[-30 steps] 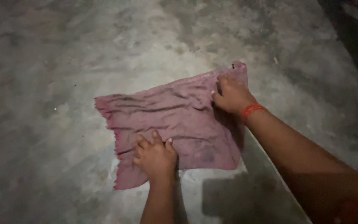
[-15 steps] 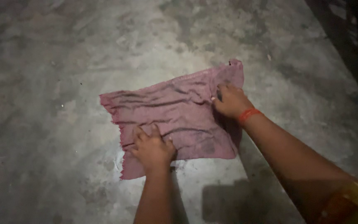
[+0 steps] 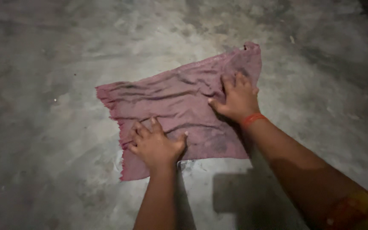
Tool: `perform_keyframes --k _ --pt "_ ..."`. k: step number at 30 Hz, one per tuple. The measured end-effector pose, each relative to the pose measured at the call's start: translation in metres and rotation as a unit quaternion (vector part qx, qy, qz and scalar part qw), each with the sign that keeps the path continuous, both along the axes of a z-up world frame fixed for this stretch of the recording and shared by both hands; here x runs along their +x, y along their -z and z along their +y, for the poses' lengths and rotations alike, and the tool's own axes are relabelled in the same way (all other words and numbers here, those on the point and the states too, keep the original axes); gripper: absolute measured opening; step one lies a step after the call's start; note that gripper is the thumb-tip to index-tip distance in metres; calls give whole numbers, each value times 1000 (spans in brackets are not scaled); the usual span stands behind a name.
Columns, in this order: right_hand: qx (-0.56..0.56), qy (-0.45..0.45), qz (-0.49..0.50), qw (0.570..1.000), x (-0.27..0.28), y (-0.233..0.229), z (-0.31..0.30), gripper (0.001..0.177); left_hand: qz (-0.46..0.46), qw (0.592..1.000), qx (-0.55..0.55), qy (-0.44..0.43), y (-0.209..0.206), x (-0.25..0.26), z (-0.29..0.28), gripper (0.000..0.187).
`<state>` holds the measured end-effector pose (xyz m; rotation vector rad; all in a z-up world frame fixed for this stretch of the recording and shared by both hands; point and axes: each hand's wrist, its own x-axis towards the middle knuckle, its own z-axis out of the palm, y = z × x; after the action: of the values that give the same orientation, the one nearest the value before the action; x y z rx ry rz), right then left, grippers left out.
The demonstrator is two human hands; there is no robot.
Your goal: The person washes a pink cloth by hand in a blue bucket of water, repeatedly submerging, wringing, and squeezing it. After wringing, the person spreads the cloth on the concrete floor and rubs it with both hands to clean the surface.
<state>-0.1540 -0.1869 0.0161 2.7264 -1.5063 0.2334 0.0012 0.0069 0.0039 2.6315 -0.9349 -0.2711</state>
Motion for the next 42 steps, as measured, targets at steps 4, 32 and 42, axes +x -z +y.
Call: perform_keyframes --k 4,32,42 --pt "-31 10 14 999 2 12 -2 69 -55 997 -56 10 9 -9 -2 95" --pt "-57 -12 -29 998 -96 -13 72 41 -42 969 -61 237 39 -22 -1 59" --pt "75 -99 -77 989 -87 -27 48 46 -57 996 -31 61 37 56 51 38"
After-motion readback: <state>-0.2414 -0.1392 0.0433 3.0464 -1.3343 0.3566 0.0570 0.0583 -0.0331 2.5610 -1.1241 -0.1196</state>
